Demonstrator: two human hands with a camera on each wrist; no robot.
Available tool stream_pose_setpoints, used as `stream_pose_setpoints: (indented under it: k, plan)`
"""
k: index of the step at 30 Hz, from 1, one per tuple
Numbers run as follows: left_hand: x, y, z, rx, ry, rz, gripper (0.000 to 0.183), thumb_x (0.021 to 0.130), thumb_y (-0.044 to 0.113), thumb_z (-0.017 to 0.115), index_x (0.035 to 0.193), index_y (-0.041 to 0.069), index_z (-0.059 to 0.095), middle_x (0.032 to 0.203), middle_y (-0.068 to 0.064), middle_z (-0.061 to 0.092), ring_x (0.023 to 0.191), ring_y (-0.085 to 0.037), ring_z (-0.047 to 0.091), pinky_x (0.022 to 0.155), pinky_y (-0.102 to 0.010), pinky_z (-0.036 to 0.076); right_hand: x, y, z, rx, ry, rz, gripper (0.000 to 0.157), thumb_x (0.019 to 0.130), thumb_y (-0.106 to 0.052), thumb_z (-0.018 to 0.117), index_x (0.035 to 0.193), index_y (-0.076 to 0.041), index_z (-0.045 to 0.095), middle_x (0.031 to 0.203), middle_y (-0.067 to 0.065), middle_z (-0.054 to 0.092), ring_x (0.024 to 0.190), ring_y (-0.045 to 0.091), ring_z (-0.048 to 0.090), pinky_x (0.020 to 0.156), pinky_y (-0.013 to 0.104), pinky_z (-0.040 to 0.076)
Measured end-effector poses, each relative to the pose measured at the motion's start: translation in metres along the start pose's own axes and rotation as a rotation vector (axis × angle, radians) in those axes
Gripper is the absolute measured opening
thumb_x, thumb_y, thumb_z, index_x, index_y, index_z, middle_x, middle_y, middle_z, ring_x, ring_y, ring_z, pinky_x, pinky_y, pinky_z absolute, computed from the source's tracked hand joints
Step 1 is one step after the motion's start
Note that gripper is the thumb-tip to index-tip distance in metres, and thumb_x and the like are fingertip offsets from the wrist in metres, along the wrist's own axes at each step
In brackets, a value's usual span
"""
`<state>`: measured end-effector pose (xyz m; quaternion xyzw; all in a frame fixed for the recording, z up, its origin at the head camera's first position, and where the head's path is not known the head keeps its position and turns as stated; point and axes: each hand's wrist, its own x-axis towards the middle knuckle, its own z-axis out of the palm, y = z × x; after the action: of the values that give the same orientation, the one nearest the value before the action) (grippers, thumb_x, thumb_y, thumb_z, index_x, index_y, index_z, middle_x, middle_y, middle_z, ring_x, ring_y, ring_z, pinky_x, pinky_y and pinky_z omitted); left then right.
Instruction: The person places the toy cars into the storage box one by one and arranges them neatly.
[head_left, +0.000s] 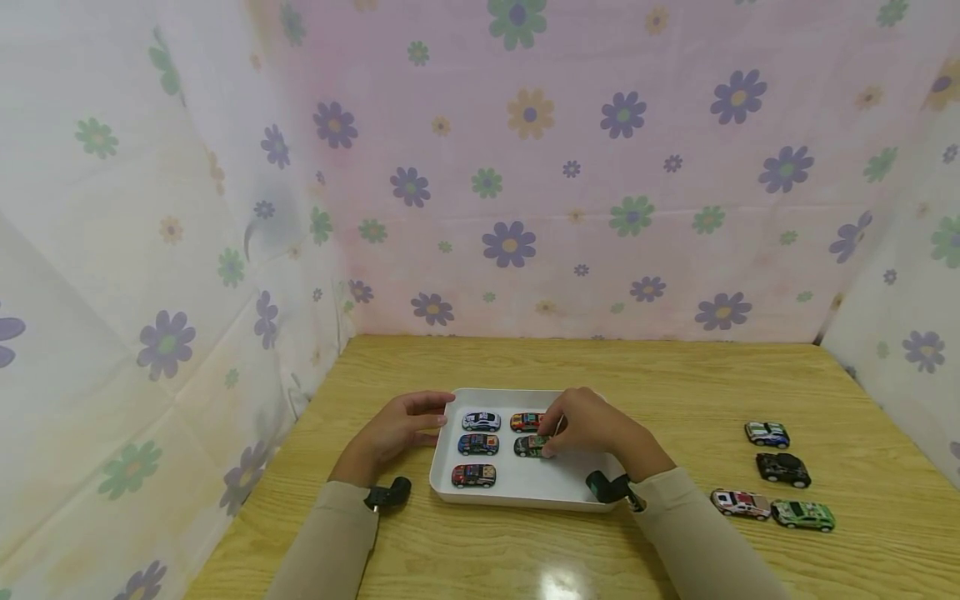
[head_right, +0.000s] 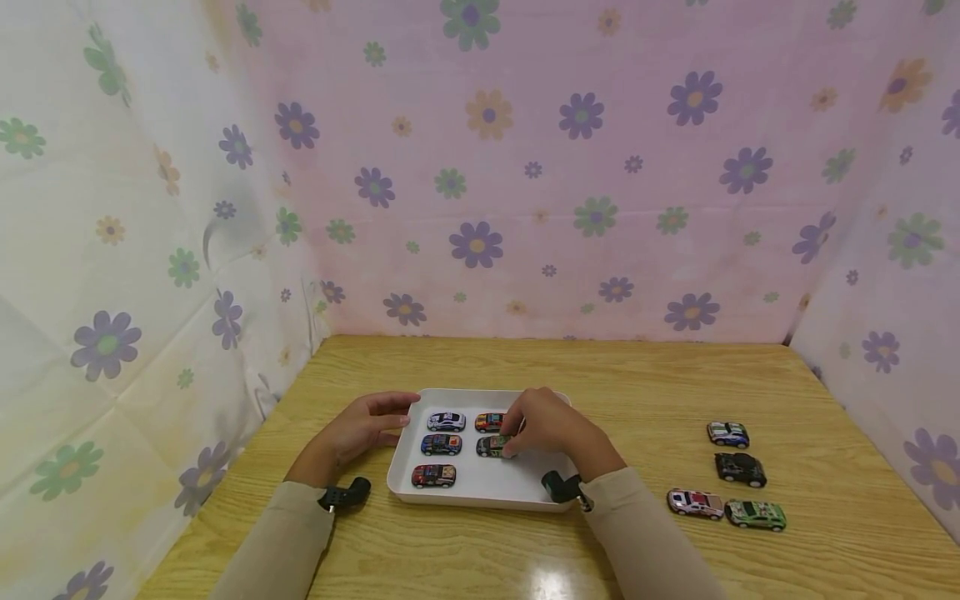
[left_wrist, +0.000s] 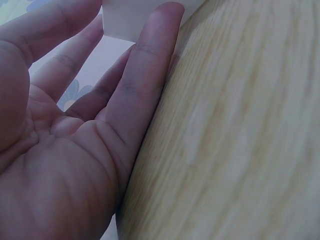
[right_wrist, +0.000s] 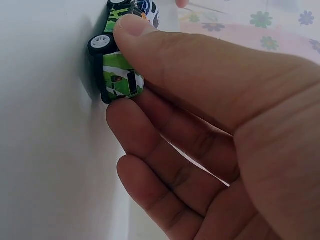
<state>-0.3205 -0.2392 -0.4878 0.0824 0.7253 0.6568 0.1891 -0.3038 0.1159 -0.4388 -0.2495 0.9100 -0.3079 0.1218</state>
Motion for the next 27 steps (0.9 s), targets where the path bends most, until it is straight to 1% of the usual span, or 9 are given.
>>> stream_pose_setpoints:
  k: [4, 9, 18, 27]
  plan:
    - [0.0007, -0.0008, -0.0003, -0.007, -0.009, 0.007, 0.051, 0.096, 0.012, 0.074, 0.145, 0.009, 0.059, 0.151, -0.016, 0.054, 0.124, -0.029, 0.065, 0.093, -0.045, 0.062, -0.0003, 0.001, 0.0002, -0.001, -0.002, -0.012, 0.017, 0.077, -0.02, 0.093, 0.091, -0.02, 0.083, 0.093, -0.008, 0.076, 0.08, 0.007, 0.067, 0.073, 0.028, 0.058]
    - [0.0008, -0.0009, -0.0006, -0.002, -0.007, 0.007, 0.051, 0.096, 0.012, 0.074, 0.145, 0.008, 0.059, 0.151, -0.016, 0.054, 0.124, -0.029, 0.064, 0.094, -0.044, 0.062, -0.0008, 0.0012, 0.0001, -0.001, -0.001, -0.009, 0.017, 0.077, -0.021, 0.093, 0.091, -0.021, 0.083, 0.093, -0.009, 0.075, 0.08, 0.006, 0.068, 0.073, 0.027, 0.058]
    - [0.0004, -0.0003, 0.0006, -0.013, 0.011, -0.007, 0.049, 0.095, 0.012, 0.075, 0.142, 0.011, 0.062, 0.149, -0.013, 0.056, 0.124, -0.028, 0.064, 0.094, -0.044, 0.062, 0.0011, 0.0028, 0.0017, 0.004, 0.001, -0.003, 0.017, 0.077, -0.021, 0.093, 0.09, -0.023, 0.083, 0.093, -0.009, 0.075, 0.081, 0.008, 0.067, 0.076, 0.031, 0.058]
    - [0.0015, -0.0013, -0.0002, -0.002, -0.001, 0.0, 0.05, 0.097, 0.011, 0.073, 0.145, 0.01, 0.06, 0.151, -0.015, 0.055, 0.124, -0.028, 0.064, 0.094, -0.044, 0.062, 0.0036, 0.0068, 0.0045, 0.008, -0.003, -0.003, 0.017, 0.077, -0.022, 0.093, 0.09, -0.024, 0.083, 0.093, -0.01, 0.074, 0.082, 0.009, 0.067, 0.077, 0.032, 0.058]
